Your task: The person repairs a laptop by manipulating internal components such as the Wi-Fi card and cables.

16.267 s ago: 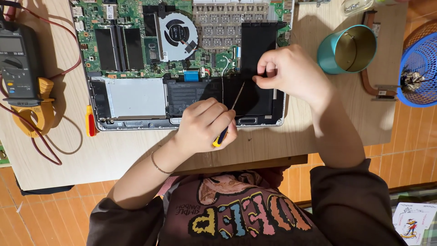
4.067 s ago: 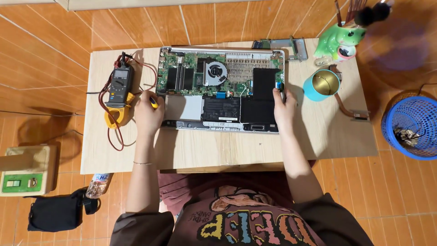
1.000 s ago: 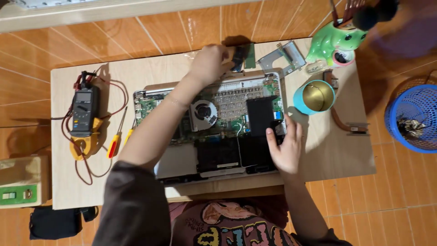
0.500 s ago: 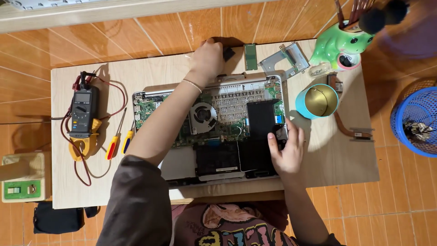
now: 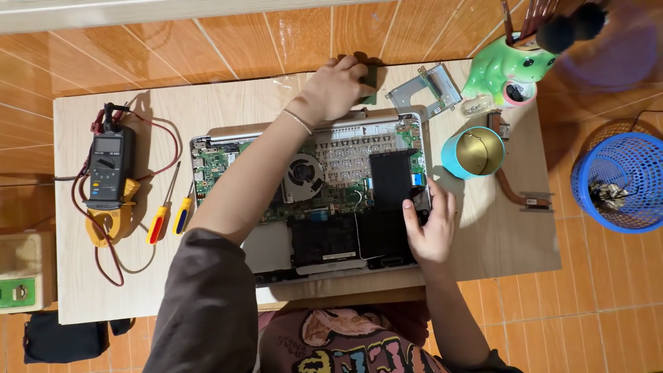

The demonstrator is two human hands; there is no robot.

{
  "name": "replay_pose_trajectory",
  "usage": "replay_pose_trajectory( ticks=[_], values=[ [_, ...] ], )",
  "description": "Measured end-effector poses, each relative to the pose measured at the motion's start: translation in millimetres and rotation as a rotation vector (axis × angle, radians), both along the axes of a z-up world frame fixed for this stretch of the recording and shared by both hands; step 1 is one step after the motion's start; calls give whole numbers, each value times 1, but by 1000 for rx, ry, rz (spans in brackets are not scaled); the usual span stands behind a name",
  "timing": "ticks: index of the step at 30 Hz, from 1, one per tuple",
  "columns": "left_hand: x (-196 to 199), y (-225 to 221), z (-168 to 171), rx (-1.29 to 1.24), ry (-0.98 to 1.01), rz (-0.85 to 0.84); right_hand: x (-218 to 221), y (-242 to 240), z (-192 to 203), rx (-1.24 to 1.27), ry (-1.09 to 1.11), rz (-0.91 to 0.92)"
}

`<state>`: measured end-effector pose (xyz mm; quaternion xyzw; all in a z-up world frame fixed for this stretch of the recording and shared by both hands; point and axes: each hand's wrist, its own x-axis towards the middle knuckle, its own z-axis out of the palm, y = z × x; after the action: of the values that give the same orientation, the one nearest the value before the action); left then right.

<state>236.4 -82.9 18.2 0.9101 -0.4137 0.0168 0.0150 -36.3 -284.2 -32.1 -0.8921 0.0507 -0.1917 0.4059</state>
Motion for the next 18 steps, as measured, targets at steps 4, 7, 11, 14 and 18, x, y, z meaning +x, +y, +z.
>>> replay_pose_trajectory(
  ticks=[4, 7, 11, 14, 18],
  values=[
    [0, 23, -3, 15, -73, -38, 1, -3, -7, -85, -2, -28],
    [-10, 36, 11, -177, -139, -61, 1, -3, -7, -71, -6, -21],
    [-13, 48, 16, -175, 278, 195, -1, -1, -5, -96, 18, -29],
    [-8, 56, 7, -165, 335, 118, -2, -2, -10, -142, 20, -11],
    [-5, 52, 3, -145, 407, 89, -8, -2, -17, -334, 40, -40]
  ],
)
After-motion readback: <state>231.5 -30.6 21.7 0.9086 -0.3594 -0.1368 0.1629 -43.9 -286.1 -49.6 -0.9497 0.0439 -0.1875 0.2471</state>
